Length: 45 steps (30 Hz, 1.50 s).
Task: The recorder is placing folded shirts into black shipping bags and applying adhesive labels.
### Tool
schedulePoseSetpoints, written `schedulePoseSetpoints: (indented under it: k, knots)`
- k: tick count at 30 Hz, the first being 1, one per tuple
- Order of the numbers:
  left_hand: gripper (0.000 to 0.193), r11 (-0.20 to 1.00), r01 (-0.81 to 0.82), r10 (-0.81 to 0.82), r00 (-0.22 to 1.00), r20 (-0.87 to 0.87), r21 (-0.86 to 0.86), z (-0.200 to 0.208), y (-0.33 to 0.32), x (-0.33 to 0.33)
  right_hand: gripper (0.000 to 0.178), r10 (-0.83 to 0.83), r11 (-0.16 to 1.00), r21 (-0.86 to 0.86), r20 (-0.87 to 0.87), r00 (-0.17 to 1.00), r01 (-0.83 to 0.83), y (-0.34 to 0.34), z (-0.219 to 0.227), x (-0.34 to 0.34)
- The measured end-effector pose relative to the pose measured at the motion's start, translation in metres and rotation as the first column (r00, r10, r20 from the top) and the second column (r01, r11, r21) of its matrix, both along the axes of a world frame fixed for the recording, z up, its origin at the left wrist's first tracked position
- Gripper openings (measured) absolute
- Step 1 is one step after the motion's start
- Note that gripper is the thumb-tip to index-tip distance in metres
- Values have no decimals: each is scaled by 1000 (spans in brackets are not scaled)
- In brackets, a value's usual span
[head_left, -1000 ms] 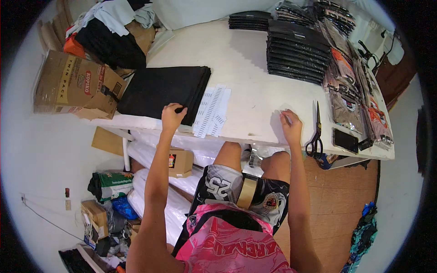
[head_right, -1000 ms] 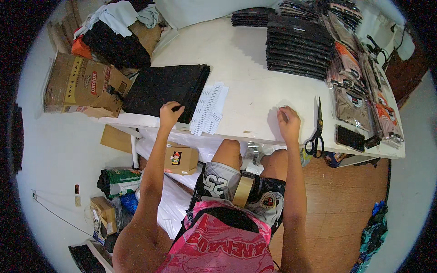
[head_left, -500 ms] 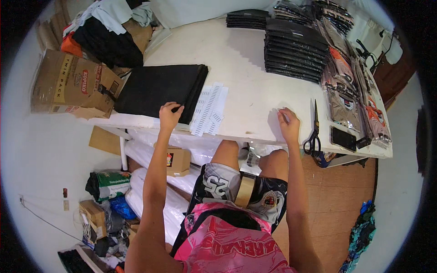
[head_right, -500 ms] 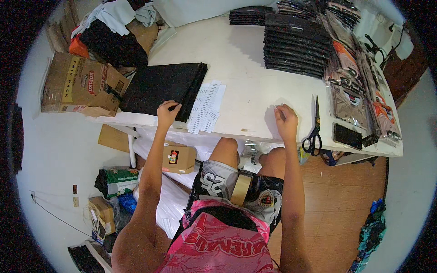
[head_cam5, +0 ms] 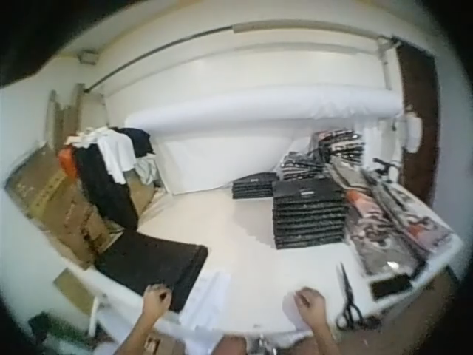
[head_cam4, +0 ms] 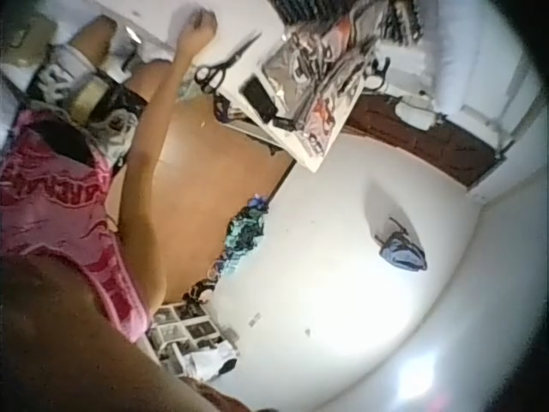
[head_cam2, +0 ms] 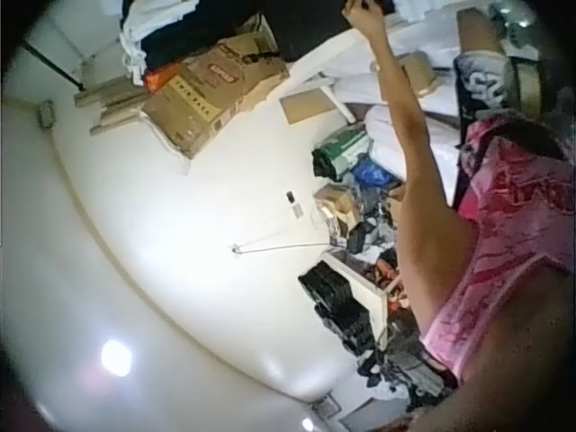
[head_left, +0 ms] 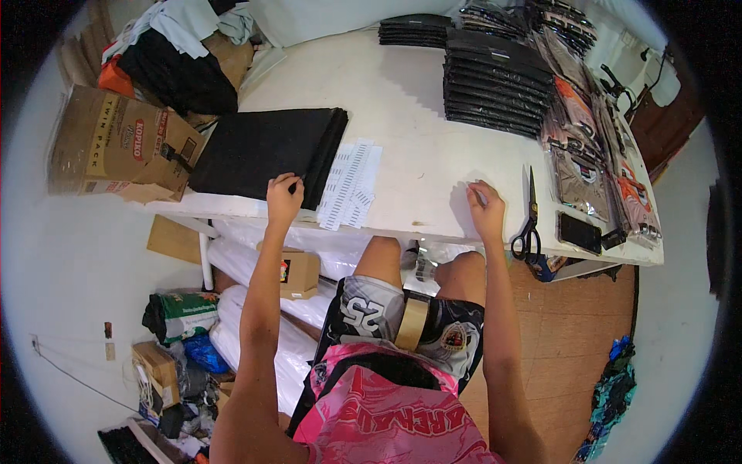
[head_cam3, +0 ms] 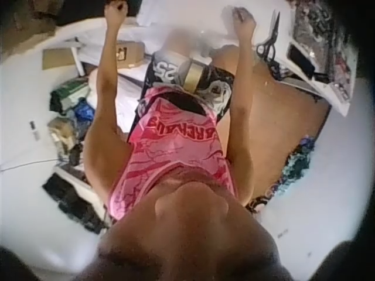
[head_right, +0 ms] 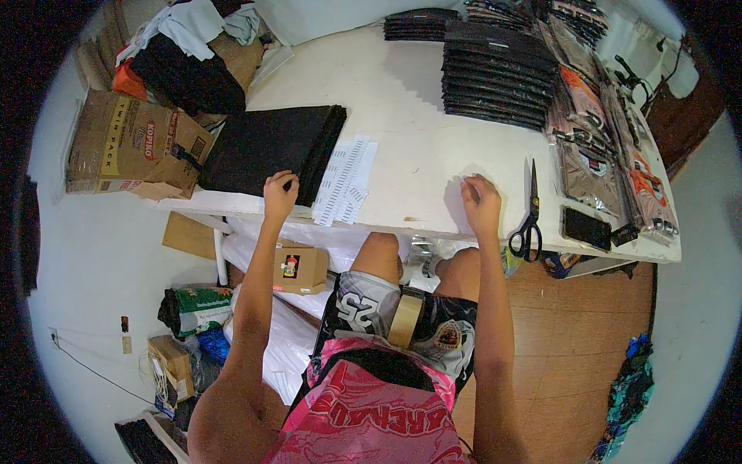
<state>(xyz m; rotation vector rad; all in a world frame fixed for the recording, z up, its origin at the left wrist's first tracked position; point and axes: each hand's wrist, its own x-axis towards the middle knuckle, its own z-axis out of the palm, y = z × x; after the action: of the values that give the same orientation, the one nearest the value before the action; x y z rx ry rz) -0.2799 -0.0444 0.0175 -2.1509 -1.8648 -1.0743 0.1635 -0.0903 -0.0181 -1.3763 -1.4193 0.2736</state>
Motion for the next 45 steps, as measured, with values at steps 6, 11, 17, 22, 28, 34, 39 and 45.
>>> schedulePoseSetpoints:
  k: [6,11,17,22,28,34,39,45]
  knots:
    - [14,1000,3,-3,1000,15,23,0,0,-1,15,-10,1000,2,21,1000,10,-2,6,-3]
    - [15,999,22,-21,999,-27,35,3,-10,7,15,-13,1000,-3,54,998,13,-2,6,-2]
    - [22,999,38,-39,991,-130,-7,10,-17,14,15,18,1000,-5,-27,999,-18,0,0,0]
    - [25,997,43,-52,989,-138,-69,13,-17,11,14,9,999,-31,-45,999,-11,-1,3,-2]
    - [28,996,73,-79,991,-106,-50,11,-21,8,15,-5,999,-35,-27,1000,4,-4,7,-4]
    - [35,993,46,-49,999,-23,-106,13,-28,5,16,-10,1000,-24,40,999,11,-4,8,-2]
    - [37,992,110,-106,993,56,-59,17,-35,1,15,-6,1000,-20,24,1000,6,-4,11,-3]
    - [28,984,166,-160,982,101,-63,17,-36,-5,14,-11,1000,-13,23,1000,11,-3,7,-2]
